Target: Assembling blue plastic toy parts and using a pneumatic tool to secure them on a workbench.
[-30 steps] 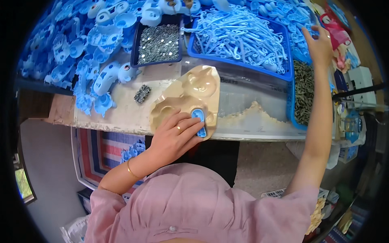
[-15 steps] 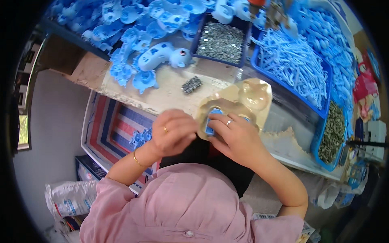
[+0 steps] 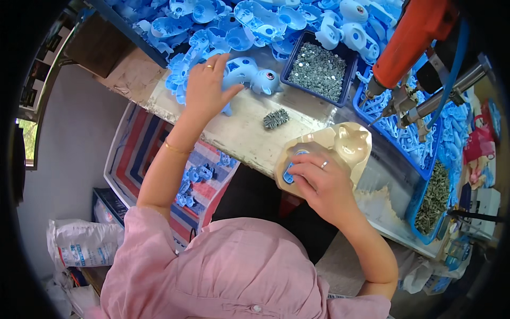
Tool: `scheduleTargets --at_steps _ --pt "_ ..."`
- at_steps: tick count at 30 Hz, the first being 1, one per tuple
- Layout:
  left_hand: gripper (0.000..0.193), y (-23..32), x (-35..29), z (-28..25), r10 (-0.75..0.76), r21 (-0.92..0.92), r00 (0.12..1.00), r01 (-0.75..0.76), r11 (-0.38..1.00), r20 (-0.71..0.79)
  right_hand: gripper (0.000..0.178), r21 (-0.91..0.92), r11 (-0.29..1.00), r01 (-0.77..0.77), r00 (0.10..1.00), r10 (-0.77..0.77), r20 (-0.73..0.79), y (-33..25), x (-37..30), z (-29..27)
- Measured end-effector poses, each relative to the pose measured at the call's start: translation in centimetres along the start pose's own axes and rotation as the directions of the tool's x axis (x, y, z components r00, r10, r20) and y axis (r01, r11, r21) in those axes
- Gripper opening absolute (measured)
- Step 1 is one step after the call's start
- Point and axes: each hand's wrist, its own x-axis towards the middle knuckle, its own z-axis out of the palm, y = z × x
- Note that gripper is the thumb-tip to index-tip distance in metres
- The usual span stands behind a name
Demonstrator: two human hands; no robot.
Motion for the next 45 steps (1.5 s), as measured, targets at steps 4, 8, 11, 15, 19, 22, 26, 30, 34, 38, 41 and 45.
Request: scheduleTargets --at_steps 4,8,11,15,19,22,26,30,34,38,41,45 --pt "0.054 -0.4 0.4 0.3 0.014 0.027 0.990 -0.018 0.999 0.143 0.015 -0.043 0.999 0.029 0.995 -0.033 -0.098 -0.5 -0.6 -0.4" --pt "0.051 -0.8 0.0 -1.6 0.169 -0.037 0.981 -0.173 0.984 -0.095 0.014 0.087 0.984 -0.155 0.973 0.167 -0.159 -0.7 -1.6 -0.9" --pt "0.039 1.5 -0.4 -4.4 0.011 -0.225 0.982 -0.054 0.973 -0.187 0.016 0.059 0.993 -0.102 0.964 0.113 -0.239 -1.0 -1.6 -1.4" --pt "0.035 4.7 -0.9 -6.4 -0.197 -0.679 0.973 0.227 0.698 0.123 0.024 -0.131 0.989 0.070 0.927 -0.113 -0.357 -2.6 -0.4 -1.5" --pt "0.041 10.1 -2.1 -5.5 0.066 -0.787 0.784 0.613 0.073 0.617 0.038 -0.605 0.767 0.212 0.891 -0.406 -0.203 -4.0 0.8 -1.3" --pt "0.043 11.7 -1.6 -5.9 0.263 -0.685 0.661 0.729 -0.002 0.703 0.040 -0.659 0.721 0.215 0.915 -0.384 -0.121 -2.3 -0.5 -1.6" --pt "0.042 11.7 -2.6 -4.6 0.164 -0.781 0.821 0.428 0.455 0.546 0.034 -0.666 0.742 0.076 0.936 -0.283 -0.209 -0.7 -3.2 -1.4" --pt "0.069 11.1 -4.7 -3.3 0.421 -0.799 0.871 -0.059 0.598 0.251 0.035 -0.557 0.828 0.065 0.960 -0.204 -0.191 0.3 -3.8 0.2" --pt "0.080 11.7 -5.8 -2.8 0.437 -0.754 0.822 -0.014 0.656 0.365 0.038 -0.516 0.855 0.054 0.974 -0.158 -0.160 0.8 -3.4 0.8" --pt "0.084 11.9 -6.1 -2.8 0.427 -0.752 0.826 -0.007 0.659 0.367 0.040 -0.543 0.839 0.044 0.982 -0.136 -0.130 0.7 -3.8 0.7" --pt "0.083 12.2 -6.0 -2.7 0.421 -0.733 0.849 -0.062 0.677 0.318 0.042 -0.568 0.821 0.061 0.985 -0.141 -0.097 0.8 -4.0 0.5" --pt "0.080 12.6 -5.5 -3.1 0.438 -0.731 0.847 -0.088 0.676 0.302 0.043 -0.533 0.845 0.051 0.998 -0.067 -0.010 1.1 -3.9 0.0"
